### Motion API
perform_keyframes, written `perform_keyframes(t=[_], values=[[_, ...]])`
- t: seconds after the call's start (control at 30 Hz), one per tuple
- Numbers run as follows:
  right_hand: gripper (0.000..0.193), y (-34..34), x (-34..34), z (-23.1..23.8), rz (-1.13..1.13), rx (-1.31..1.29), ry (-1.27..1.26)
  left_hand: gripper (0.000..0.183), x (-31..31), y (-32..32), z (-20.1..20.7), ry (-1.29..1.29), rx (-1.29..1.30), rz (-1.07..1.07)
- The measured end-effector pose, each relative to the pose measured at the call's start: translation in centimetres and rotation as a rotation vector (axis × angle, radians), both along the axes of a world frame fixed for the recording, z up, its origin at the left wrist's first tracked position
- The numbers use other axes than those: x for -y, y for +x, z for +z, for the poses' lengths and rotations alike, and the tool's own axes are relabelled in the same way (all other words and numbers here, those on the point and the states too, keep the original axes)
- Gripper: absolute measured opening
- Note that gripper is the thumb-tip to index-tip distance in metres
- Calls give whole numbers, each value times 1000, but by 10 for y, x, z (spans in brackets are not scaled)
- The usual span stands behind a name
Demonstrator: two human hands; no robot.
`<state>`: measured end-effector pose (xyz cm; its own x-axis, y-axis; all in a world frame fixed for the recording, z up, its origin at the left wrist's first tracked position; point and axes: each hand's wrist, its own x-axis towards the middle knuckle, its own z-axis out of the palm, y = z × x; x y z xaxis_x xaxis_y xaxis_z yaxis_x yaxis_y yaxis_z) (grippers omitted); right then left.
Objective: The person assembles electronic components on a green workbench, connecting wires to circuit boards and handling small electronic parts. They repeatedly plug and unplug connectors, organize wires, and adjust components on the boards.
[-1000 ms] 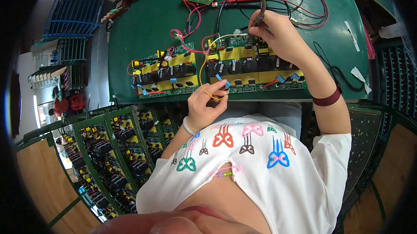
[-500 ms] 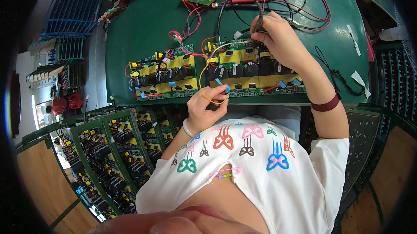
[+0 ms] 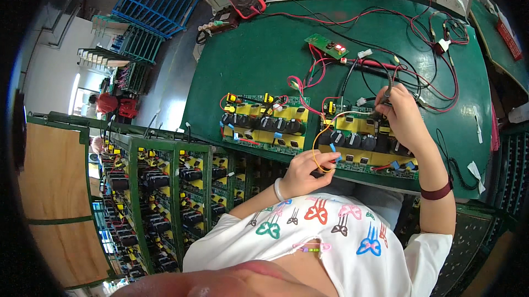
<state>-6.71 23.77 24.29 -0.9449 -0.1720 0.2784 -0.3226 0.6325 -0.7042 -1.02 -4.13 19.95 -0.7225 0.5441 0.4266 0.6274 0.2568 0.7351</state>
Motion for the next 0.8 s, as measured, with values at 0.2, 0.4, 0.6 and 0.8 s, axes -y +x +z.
perform_keyframes(t=[0.2, 0.4, 0.6, 0.8], values=[[14, -2, 18, 11, -4, -17, -118, 46, 0, 3, -3, 5, 64, 15], [13, -10, 26, -14, -13, 48, -280, 50, -2, 5, -6, 26, 119, 27], [9, -14, 21, -17, -24, 223, -193, 49, -3, 0, -6, 31, 40, 19], [10, -11, 23, -13, -14, 219, -183, 50, -2, 0, -6, 26, 80, -1]])
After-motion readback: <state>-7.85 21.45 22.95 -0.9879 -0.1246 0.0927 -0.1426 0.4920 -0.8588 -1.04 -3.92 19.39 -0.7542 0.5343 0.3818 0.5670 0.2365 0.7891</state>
